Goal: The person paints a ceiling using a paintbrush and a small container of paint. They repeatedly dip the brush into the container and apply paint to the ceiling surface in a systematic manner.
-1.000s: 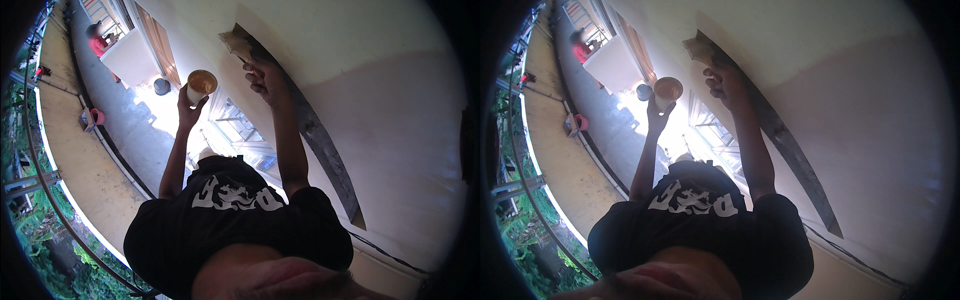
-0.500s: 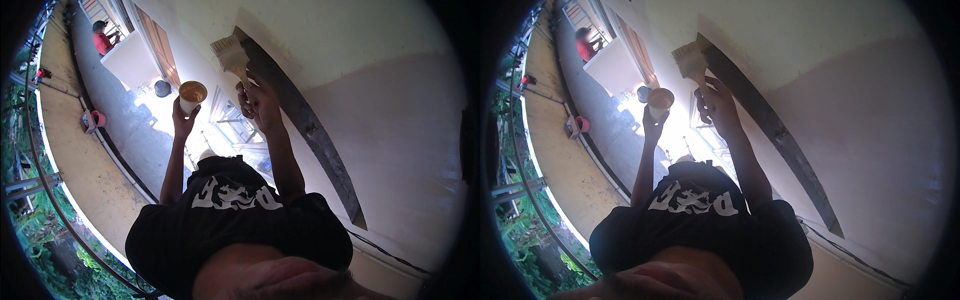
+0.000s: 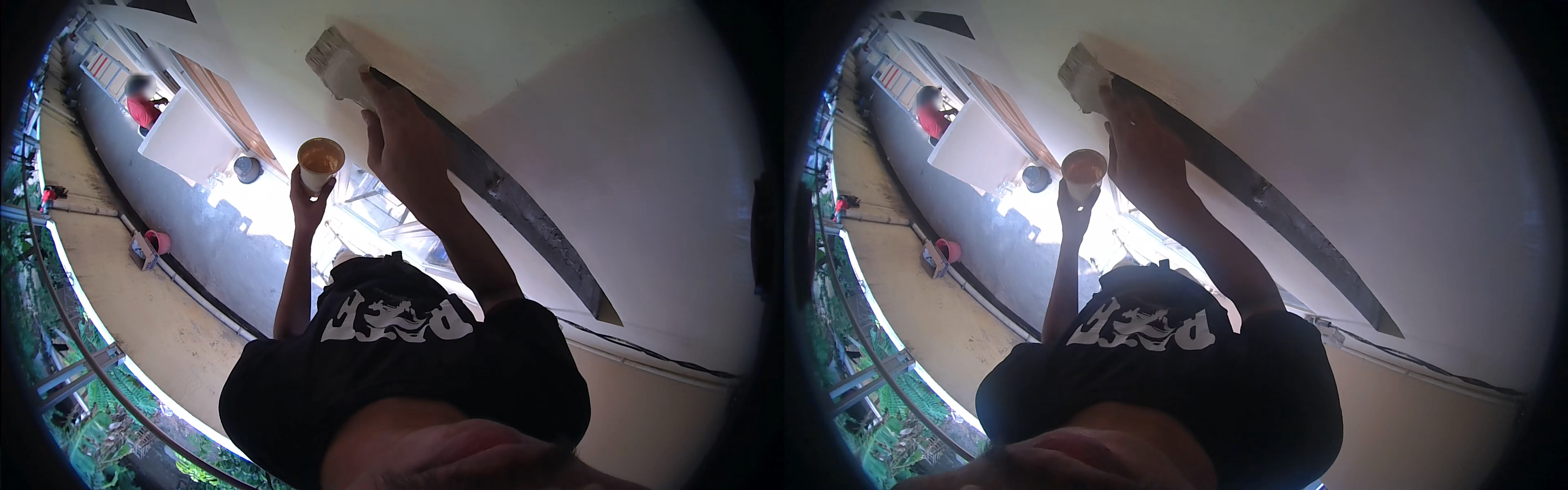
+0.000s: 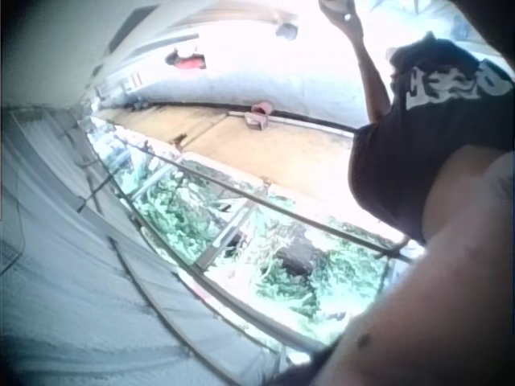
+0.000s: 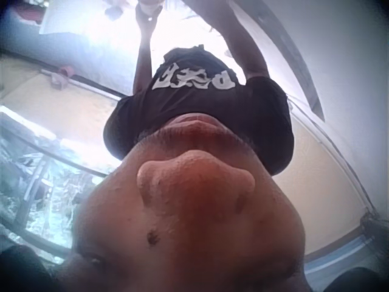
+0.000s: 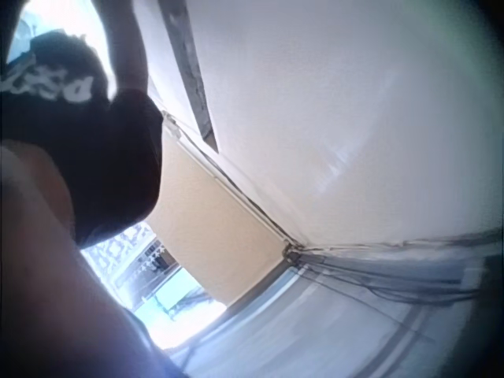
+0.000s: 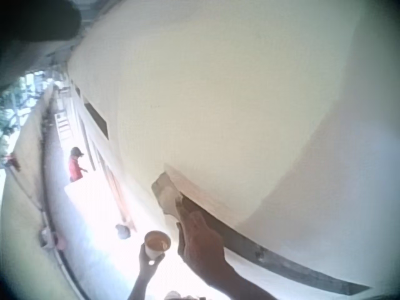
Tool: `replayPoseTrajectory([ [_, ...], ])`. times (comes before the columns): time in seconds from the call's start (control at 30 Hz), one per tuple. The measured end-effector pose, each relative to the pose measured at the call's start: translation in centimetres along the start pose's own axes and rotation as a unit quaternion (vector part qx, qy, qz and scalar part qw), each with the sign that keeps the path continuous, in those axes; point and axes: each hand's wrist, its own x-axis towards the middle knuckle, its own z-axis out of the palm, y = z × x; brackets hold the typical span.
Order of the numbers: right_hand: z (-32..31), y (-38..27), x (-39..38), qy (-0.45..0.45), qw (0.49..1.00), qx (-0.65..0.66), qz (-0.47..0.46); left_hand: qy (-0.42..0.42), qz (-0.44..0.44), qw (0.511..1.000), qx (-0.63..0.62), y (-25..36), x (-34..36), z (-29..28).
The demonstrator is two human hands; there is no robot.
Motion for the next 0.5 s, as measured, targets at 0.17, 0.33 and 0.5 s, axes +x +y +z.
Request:
replayPoseTrajectory([
  [0.17, -3.4, 1.7, -0.7, -0.107, 0.987, -0.064, 0.103, -0.026, 0.005, 1.0, -0.004, 0.4, 0.7, 1.4],
  [0.33, -7.9, 3.6, -11.3, 0.027, 0.979, -0.033, 0.201, -0.052, 0.009, 0.999, 0.005, 0.0, 0.9, 2.1],
  [0.5, -6.7, 1.4, -10.2, 0.03, 0.989, 0.031, 0.144, -0.053, 0.024, 0.998, -0.011, 0.9, 2.3, 2.7],
])
